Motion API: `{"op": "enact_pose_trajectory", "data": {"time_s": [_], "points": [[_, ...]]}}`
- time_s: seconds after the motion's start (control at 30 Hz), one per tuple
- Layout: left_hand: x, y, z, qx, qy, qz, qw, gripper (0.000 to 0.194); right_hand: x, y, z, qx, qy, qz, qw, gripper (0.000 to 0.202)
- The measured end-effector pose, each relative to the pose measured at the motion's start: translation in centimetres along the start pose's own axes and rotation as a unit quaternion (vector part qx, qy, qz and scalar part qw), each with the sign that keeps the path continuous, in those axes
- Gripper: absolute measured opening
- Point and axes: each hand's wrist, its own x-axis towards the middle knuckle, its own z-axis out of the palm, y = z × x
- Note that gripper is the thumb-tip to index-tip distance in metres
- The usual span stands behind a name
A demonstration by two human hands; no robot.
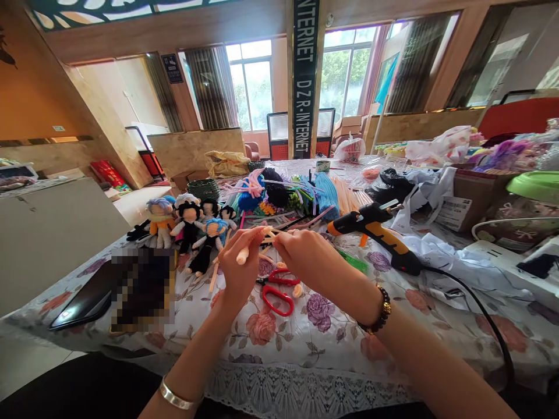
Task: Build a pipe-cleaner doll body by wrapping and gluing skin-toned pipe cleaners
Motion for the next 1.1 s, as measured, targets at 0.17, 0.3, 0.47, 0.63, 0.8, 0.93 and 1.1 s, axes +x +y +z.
{"op": "enact_pose_trajectory", "data": {"time_s": [0.17, 0.3, 0.47, 0.63, 0.8, 0.93, 1.1], "points": [[-0.4, -0.8, 0.0, 0.087, -0.001, 0.106, 0.991, 0.019, -0.4, -0.5, -0.2, -0.048, -0.003, -0.033, 0.998, 0.029], [-0.6, -1.1, -0.1, 0.134, -0.024, 0.178, 0.975, 0.02, -0.5, -0.4, 0.1, -0.06, 0.016, -0.037, 0.997, 0.024], [-0.5, -1.1, -0.3, 0.162, -0.035, 0.224, 0.96, 0.027, -0.5, -0.2, 0.0, -0.057, 0.023, -0.02, 0.998, 0.023], [-0.5, -0.8, -0.4, 0.147, -0.037, 0.241, 0.959, 0.025, -0.4, 0.0, -0.9, -0.078, 0.058, 0.009, 0.995, 0.017], [-0.7, -0.5, -0.5, 0.133, -0.043, 0.234, 0.962, 0.024, -0.2, 0.8, -1.6, -0.049, 0.099, -0.052, 0.993, 0.018], [-0.8, -0.5, -0.6, 0.12, -0.054, 0.238, 0.962, 0.026, 0.1, 1.6, -1.4, 0.009, 0.145, -0.085, 0.986, 0.02], [-0.6, -0.3, -0.4, 0.105, -0.037, 0.236, 0.965, 0.023, 0.3, 2.2, -0.9, 0.049, 0.165, -0.096, 0.98, 0.016]]}}
